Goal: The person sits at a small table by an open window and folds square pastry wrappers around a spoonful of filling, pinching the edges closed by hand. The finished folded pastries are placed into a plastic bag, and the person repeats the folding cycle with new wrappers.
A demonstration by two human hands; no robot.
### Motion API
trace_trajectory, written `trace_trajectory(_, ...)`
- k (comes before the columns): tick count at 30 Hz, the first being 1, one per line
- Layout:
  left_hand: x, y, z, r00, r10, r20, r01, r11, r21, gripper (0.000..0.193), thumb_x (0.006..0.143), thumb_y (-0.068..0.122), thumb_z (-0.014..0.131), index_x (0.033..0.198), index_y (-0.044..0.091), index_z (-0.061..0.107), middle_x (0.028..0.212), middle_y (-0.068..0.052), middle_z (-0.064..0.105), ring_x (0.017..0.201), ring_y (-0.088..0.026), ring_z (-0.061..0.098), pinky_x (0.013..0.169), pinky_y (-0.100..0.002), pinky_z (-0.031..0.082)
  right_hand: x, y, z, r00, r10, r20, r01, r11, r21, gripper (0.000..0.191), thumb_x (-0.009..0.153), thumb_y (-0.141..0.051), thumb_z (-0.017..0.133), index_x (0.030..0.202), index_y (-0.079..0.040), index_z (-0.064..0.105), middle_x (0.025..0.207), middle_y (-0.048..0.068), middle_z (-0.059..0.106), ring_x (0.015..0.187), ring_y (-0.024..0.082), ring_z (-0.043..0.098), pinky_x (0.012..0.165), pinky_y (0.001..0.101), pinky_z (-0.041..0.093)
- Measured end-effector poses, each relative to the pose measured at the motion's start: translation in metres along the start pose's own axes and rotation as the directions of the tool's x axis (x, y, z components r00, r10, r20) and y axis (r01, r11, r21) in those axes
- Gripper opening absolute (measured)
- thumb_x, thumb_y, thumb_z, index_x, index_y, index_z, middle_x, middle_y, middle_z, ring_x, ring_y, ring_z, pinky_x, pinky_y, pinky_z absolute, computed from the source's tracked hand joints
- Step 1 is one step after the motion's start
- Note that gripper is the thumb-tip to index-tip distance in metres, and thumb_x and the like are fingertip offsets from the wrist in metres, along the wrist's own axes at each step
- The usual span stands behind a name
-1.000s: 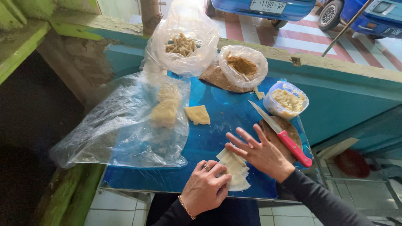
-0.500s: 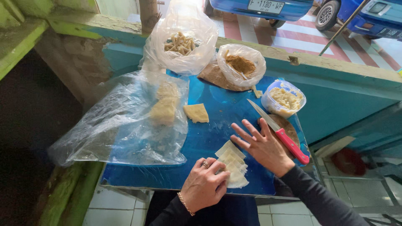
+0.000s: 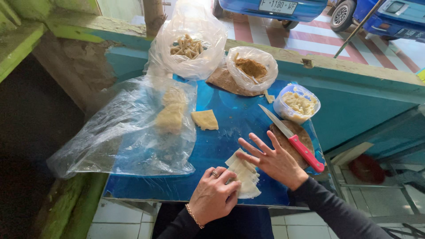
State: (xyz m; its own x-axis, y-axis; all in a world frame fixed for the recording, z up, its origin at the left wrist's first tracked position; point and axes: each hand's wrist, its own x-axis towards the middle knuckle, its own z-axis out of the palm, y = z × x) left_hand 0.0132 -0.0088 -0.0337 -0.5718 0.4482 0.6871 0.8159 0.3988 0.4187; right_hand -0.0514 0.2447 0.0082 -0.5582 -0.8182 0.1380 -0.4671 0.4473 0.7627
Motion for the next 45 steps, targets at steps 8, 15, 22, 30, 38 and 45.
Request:
trace_trajectory(8, 0.001, -0.003, 0.001, 1.000, -0.002, 0.011, 0.002, 1.000, -0.016, 0.013, 0.079, 0.014, 0.072, 0.091, 0.011, 0.069, 0.106, -0.005, 0.066, 0.106, -0.027, 0.061, 0.093, -0.043, 0.045, 0.005, 0.043, 0.039, 0.927, 0.374, 0.018, -0.366, 0.895, 0.255, 0.060, 0.091, -0.017, 0.056, 0.150, -0.026, 0.051, 0.166, 0.003, 0.034, 0.153, 0.025, 0.029, 0.119, 0.0664, 0.022)
trace_trajectory(15, 0.002, 0.001, -0.002, 1.000, 0.006, -0.002, -0.007, 1.000, -0.015, 0.011, 0.082, 0.014, 0.071, 0.092, 0.011, 0.069, 0.105, -0.004, 0.066, 0.106, -0.026, 0.062, 0.094, -0.043, 0.045, -0.003, 0.133, 0.123, 0.627, 0.733, 0.265, -0.771, 0.534, 0.347, 0.065, 0.101, -0.053, 0.054, 0.145, -0.004, 0.053, 0.167, 0.018, 0.031, 0.150, 0.039, 0.025, 0.105, 0.0828, 0.010)
trace_trajectory(22, -0.001, -0.003, -0.001, 1.000, -0.002, 0.011, 0.002, 1.000, -0.031, 0.014, 0.080, 0.014, 0.071, 0.094, 0.009, 0.070, 0.105, -0.005, 0.066, 0.107, -0.028, 0.062, 0.094, -0.044, 0.045, -0.040, 0.076, 0.102, 0.714, 0.688, 0.128, -0.686, 0.724, -0.071, 0.081, 0.096, -0.076, 0.049, 0.140, -0.010, 0.064, 0.167, 0.009, 0.043, 0.155, 0.032, 0.031, 0.117, 0.0735, 0.007)
trace_trajectory(30, -0.004, -0.008, 0.003, 0.997, -0.028, -0.073, 0.019, 0.992, -0.121, 0.022, 0.078, 0.014, 0.073, 0.099, 0.011, 0.071, 0.110, -0.005, 0.070, 0.108, -0.031, 0.065, 0.095, -0.045, 0.051, -0.028, 0.022, -0.016, 0.784, 0.621, 0.001, -0.443, 0.559, 0.701, 0.029, 0.085, -0.027, 0.075, 0.113, -0.018, 0.075, 0.119, 0.005, 0.070, 0.108, 0.028, 0.066, 0.092, 0.0429, 0.050)
trace_trajectory(38, 0.033, -0.030, 0.028, 0.892, -0.452, -0.005, 0.449, 0.884, 0.133, 0.031, 0.080, 0.026, 0.078, 0.101, 0.007, 0.066, 0.101, -0.013, 0.064, 0.097, -0.034, 0.065, 0.080, -0.045, 0.052, 0.012, -0.016, -0.012, 0.741, 0.515, 0.431, -0.598, 0.215, 0.772, 0.029, 0.088, -0.025, 0.074, 0.115, -0.016, 0.072, 0.093, 0.007, 0.072, 0.080, 0.024, 0.071, 0.072, 0.0371, 0.055)
trace_trajectory(45, 0.058, -0.047, 0.052, 0.888, -0.451, 0.090, 0.443, 0.892, 0.092, 0.008, 0.081, 0.018, 0.072, 0.081, 0.012, 0.068, 0.094, -0.011, 0.064, 0.096, -0.034, 0.064, 0.078, -0.046, 0.052, 0.015, -0.003, 0.005, 0.860, 0.388, 0.331, -0.413, 0.151, 0.898, 0.036, 0.084, -0.020, 0.075, 0.119, -0.014, 0.070, 0.112, 0.006, 0.067, 0.097, 0.023, 0.070, 0.083, 0.0345, 0.057)
